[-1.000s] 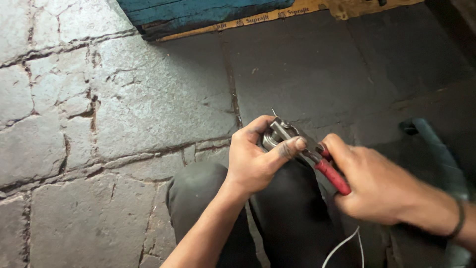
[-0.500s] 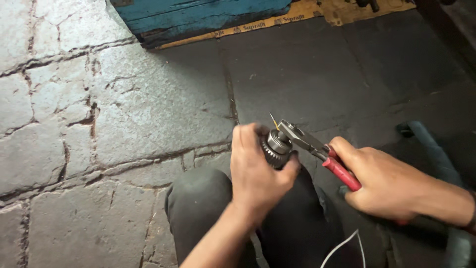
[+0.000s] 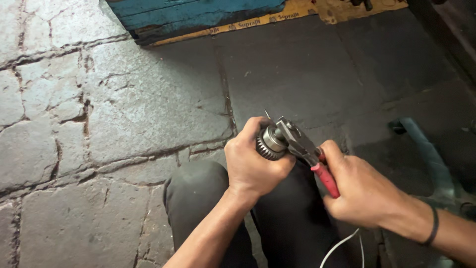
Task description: The person uses pliers and a screwdriver to manipulate and disassemble parts of a mechanical gear-like component while sitting on the floor.
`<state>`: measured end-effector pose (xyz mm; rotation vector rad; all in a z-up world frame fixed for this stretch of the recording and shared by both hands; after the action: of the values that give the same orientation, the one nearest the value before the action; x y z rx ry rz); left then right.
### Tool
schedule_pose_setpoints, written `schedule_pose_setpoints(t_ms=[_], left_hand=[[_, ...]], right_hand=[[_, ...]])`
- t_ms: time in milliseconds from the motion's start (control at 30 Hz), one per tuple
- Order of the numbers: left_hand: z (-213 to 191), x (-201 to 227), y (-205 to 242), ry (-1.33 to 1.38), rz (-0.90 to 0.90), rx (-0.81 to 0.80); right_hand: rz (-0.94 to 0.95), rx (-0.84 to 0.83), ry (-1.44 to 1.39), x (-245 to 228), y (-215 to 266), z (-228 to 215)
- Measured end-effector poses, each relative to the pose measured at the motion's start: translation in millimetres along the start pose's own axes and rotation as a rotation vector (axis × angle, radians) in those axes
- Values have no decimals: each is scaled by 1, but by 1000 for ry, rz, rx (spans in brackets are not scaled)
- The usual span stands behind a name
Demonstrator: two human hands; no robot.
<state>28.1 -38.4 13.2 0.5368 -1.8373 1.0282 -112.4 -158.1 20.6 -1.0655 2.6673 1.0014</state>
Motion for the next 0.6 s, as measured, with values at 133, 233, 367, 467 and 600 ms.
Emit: schedule_pose_setpoints(t_ms=[133,233,367,467,600], left_hand=[[-1,-2,0,32,-15,10],[-2,-3,-1,36,-3,6],[-3,-8,2,79,-43,-17],[-2,-8,2,146,-60,-27],[-4,-17,8,472,-162,87]], right_hand=[[5,70,-25,-6,4,3],[-32,103,-44,-14,8,2],[-20,91,-11,-17,11,2],[-41,87,-28,-25,11,-4],[-40,138,-78,-43,3,-2]])
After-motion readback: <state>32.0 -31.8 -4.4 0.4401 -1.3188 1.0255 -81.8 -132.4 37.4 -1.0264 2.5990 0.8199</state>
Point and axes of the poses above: each hand's wrist, its own y-axis away from the middle knuckle, its own z-axis out of the palm, x = y × z, the point moved 6 cm from there along -y, towards the middle knuckle, and after that the axes turned 10 degrees about z, right-handed, at the moved point
